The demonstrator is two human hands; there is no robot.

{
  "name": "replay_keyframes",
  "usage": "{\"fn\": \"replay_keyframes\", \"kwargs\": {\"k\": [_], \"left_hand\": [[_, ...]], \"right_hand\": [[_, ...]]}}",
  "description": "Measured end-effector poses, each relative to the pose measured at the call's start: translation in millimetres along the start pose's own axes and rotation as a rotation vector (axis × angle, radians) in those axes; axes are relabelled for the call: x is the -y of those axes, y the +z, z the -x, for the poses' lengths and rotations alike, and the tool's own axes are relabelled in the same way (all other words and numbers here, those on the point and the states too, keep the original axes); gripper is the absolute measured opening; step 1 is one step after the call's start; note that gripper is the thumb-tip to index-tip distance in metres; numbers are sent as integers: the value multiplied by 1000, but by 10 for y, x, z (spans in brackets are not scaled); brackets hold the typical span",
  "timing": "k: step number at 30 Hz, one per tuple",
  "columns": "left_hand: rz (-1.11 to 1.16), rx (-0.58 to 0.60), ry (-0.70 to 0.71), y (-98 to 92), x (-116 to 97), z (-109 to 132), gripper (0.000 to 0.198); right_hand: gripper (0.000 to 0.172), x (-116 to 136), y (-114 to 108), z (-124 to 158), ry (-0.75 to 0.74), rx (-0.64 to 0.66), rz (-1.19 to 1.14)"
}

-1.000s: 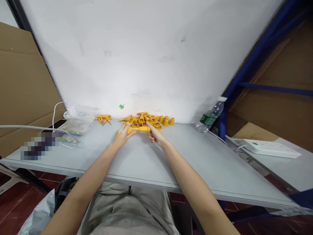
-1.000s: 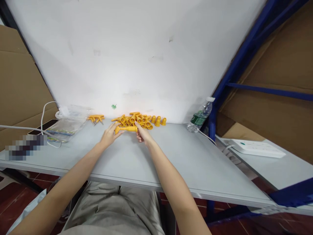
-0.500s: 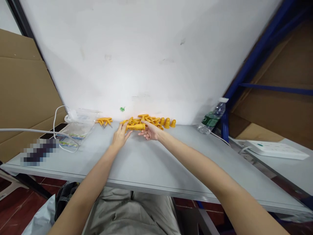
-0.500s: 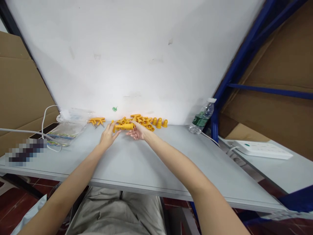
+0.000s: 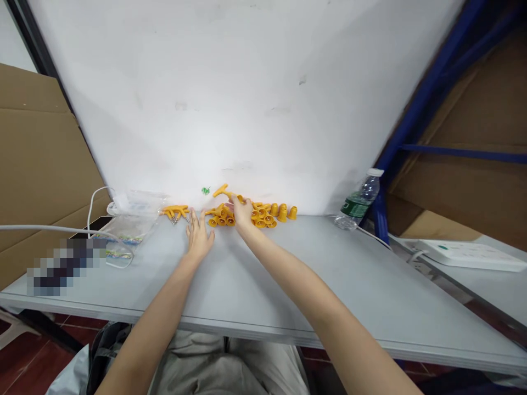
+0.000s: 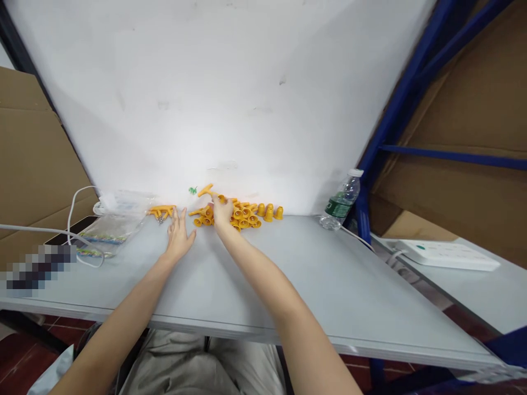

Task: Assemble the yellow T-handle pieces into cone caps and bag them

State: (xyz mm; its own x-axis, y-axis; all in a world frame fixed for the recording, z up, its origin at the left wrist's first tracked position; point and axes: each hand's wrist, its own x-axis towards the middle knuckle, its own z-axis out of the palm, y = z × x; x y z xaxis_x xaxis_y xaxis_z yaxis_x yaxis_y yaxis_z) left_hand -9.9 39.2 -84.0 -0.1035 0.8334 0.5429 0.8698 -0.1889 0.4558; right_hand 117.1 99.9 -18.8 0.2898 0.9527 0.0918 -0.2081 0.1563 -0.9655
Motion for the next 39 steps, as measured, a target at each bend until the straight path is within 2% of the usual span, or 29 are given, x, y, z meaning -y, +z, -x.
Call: {"fn": "replay_keyframes", "kwargs": {"k": [3, 6, 9, 13, 16, 27, 31, 34, 37, 39], "left_hand": [[1, 1, 22, 18, 0, 7, 73], [-5, 15, 31, 37, 5, 12, 72], [-8, 30, 31, 55, 14, 13, 72], [3, 43, 29, 82, 33, 14, 72], [-2, 62, 21, 93, 43, 16, 73], [-24, 165, 1, 98, 55, 13, 72], [-15, 168, 5, 124, 78, 9, 71], [-11, 172, 8, 134, 82, 8, 71], [-6, 189, -5, 128, 71, 8, 72], [-4, 204, -17, 119, 60, 8, 72]], "right_hand": [[29, -63, -195, -146, -197, -156, 295], [29, -96, -406, -224, -210, -269, 529], [29, -135, -547, -258, -213, -300, 686], [28, -210, -630, -317, -272, -245, 858], [35, -236, -661, -365, -268, -216, 963], [50, -85, -646, -376, -344, 38, 1383], [50, -148, -640, -394, -382, 105, 1404], [54, -161, -641, -423, -340, 151, 1390], [58, -76, -678, -488, -278, 232, 1339], [55, 18, -762, -560, -286, 232, 1272]]}}
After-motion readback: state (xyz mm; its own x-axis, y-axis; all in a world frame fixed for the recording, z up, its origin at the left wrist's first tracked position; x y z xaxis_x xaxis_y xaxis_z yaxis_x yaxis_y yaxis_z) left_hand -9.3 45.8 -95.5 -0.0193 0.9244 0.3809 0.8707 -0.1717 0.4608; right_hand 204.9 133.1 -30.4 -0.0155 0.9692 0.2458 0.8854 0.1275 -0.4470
